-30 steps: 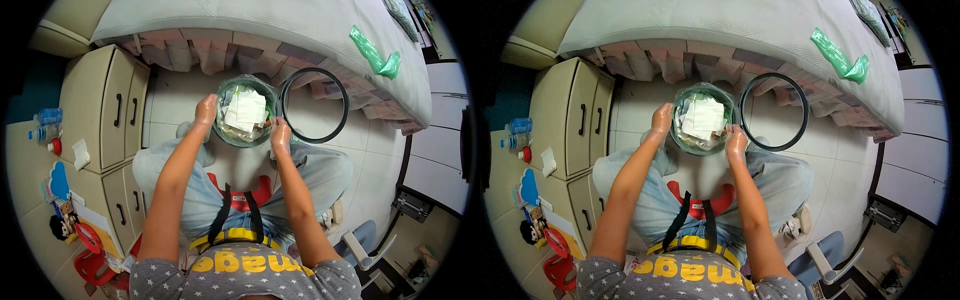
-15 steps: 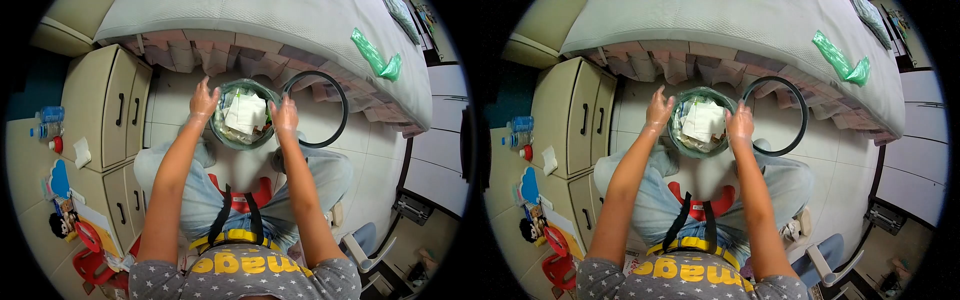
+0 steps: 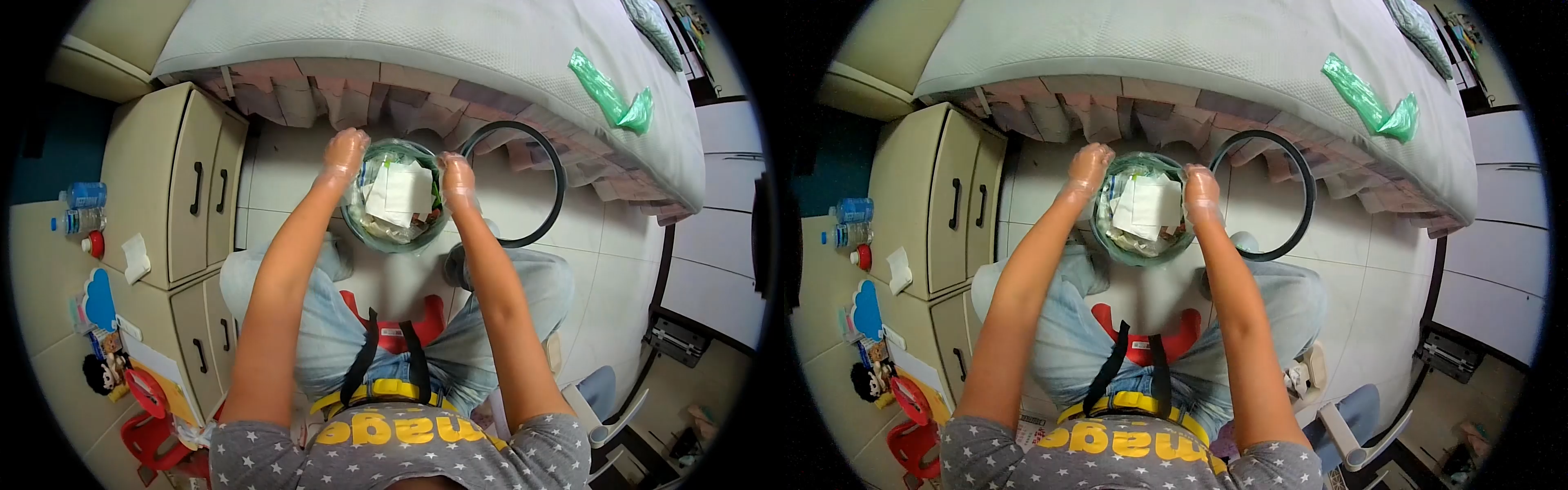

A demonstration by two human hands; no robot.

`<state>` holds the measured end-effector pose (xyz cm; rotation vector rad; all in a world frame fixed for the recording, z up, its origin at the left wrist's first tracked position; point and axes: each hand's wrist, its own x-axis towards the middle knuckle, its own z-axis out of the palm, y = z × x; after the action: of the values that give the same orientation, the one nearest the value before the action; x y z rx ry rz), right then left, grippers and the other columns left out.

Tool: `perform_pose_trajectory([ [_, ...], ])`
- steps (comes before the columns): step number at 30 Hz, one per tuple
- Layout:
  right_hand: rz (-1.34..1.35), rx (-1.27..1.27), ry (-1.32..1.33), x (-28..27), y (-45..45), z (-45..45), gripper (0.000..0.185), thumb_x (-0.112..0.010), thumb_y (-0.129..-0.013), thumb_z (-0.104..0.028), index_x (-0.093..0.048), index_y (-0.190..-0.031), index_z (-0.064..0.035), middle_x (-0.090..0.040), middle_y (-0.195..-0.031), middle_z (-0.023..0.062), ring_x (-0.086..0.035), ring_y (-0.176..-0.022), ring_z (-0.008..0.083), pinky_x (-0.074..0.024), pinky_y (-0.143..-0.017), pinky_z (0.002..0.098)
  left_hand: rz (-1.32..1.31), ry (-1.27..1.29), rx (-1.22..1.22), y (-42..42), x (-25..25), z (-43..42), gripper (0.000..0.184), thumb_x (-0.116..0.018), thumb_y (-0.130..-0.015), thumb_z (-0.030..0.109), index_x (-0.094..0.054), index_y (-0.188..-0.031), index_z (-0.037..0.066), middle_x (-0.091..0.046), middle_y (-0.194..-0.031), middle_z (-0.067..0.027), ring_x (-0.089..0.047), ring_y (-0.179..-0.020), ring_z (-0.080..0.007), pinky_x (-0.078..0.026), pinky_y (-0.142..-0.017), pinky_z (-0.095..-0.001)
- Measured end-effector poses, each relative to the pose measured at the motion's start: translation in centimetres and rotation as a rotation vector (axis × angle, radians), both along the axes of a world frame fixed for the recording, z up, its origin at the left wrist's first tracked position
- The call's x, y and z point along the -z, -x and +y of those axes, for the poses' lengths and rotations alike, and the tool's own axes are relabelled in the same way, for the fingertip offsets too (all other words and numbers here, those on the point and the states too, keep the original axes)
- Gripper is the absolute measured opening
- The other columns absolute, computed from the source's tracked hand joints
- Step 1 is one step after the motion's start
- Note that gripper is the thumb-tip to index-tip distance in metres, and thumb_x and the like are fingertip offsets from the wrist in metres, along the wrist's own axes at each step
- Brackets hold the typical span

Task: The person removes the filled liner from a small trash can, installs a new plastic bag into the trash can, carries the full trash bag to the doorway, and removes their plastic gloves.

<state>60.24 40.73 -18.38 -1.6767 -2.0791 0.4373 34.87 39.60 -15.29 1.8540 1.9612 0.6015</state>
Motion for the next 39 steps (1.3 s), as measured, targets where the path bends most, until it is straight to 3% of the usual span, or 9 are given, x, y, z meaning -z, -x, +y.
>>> perform_pose_trajectory([
  [6, 0.019, 0.018, 0.12, -1.8, 0.5, -0.4, 0.023, -0.041, -0.08, -0.016, -0.06, -0.085, -0.0028, -0.06, -0.085, 0.0127, -0.056, -0.08, 0.0245, -0.0423, -0.071, 0.0314, 0.202, 0.047, -0.186, -0.7, 1.4, -1.0, 0.026, -0.059, -0.073, 0.028, -0.063, -0.088, 0.008, -0.059, -0.092, -0.0108, -0.054, -0.09, -0.0308, -0.041, -0.081, -0.0387],
  [10, 0.086, 0.037, 0.097, -1.7, 0.1, -0.6, 0.024, -0.041, -0.08, -0.016, -0.06, -0.084, -0.002, -0.06, -0.085, 0.0123, -0.057, -0.079, 0.0236, -0.0422, -0.071, 0.0304, 0.017, 0.205, -0.092, 0.3, 2.7, -0.7, 0.023, -0.057, -0.074, 0.025, -0.062, -0.089, 0.008, -0.058, -0.092, -0.011, -0.054, -0.088, -0.0308, -0.042, -0.079, -0.0387],
  [18, 0.041, -0.047, 0.04, -2.5, -0.1, -0.5, 0.024, -0.04, -0.081, -0.014, -0.06, -0.084, -0.0018, -0.059, -0.082, 0.0119, -0.057, -0.078, 0.023, -0.0431, -0.07, 0.0293, 0.035, -0.173, -0.029, -0.1, 1.9, -1.1, 0.008, -0.054, -0.075, 0.013, -0.056, -0.073, 0.006, -0.052, -0.075, -0.0108, -0.053, -0.076, -0.0313, -0.042, -0.066, -0.0406],
  [22, -0.024, -0.027, -0.128, -1.8, -0.6, -1.1, 0.019, -0.043, -0.078, -0.01, -0.061, -0.082, -0.0032, -0.059, -0.081, 0.0121, -0.057, -0.078, 0.0243, -0.044, -0.07, 0.03, 0.036, -0.096, 0.005, 0.3, 2.0, -1.6, 0.01, -0.052, -0.076, 0.017, -0.052, -0.074, 0.007, -0.051, -0.076, -0.0108, -0.051, -0.078, -0.032, -0.042, -0.068, -0.0421],
  [24, 0.199, 0.051, -0.062, -2.1, -0.8, -1.0, 0.017, -0.046, -0.076, -0.007, -0.061, -0.085, -0.0048, -0.059, -0.082, 0.0122, -0.057, -0.078, 0.0251, -0.0448, -0.07, 0.0306, -0.019, -0.303, 0.018, 0.3, 1.6, -1.4, 0.009, -0.052, -0.076, 0.016, -0.053, -0.074, 0.007, -0.051, -0.076, -0.011, -0.051, -0.077, -0.0324, -0.042, -0.067, -0.0419],
  [27, 0.034, -0.003, -0.125, -2.7, -1.0, -1.7, 0.018, -0.048, -0.075, -0.006, -0.06, -0.087, -0.0041, -0.06, -0.083, 0.0122, -0.057, -0.077, 0.0238, -0.0452, -0.069, 0.0306, -0.045, -0.245, 0.1, 0.9, 1.4, -1.5, 0.007, -0.054, -0.074, 0.014, -0.054, -0.073, 0.006, -0.052, -0.076, -0.0113, -0.052, -0.076, -0.0319, -0.043, -0.066, -0.0412],
  [34, 0.182, 0.034, -0.071, -2.1, -2.1, -1.9, 0.017, -0.043, -0.075, -0.006, -0.057, -0.085, -0.0061, -0.057, -0.084, 0.0114, -0.055, -0.082, 0.0282, -0.0442, -0.068, 0.0354, -0.039, -0.305, -0.043, 2.1, 2.5, -1.9, 0.007, -0.055, -0.074, 0.012, -0.053, -0.072, 0.005, -0.052, -0.074, -0.0116, -0.052, -0.074, -0.0316, -0.043, -0.065, -0.0406],
  [36, -0.076, -0.02, 0.065, -3.4, -2.3, -1.6, 0.023, -0.049, -0.074, -0.011, -0.054, -0.096, -0.0071, -0.056, -0.092, 0.0119, -0.053, -0.086, 0.0286, -0.0447, -0.071, 0.0362, 0.018, -0.122, 0.019, 1.6, 0.9, -2.3, 0.015, -0.058, -0.073, 0.017, -0.055, -0.084, 0.008, -0.054, -0.083, -0.0103, -0.052, -0.083, -0.0297, -0.042, -0.072, -0.0398],
  [39, -0.15, 0.087, -0.012, -7.0, 0.2, -1.3, 0.039, -0.056, -0.072, -0.018, -0.049, -0.109, -0.009, -0.053, -0.103, 0.0117, -0.051, -0.094, 0.0284, -0.0433, -0.078, 0.0378, 0.127, -0.268, -0.044, 0.1, -2.4, -2.4, 0.031, -0.061, -0.07, 0.017, -0.053, -0.099, 0.009, -0.053, -0.096, -0.0095, -0.048, -0.094, -0.028, -0.039, -0.08, -0.0396],
])
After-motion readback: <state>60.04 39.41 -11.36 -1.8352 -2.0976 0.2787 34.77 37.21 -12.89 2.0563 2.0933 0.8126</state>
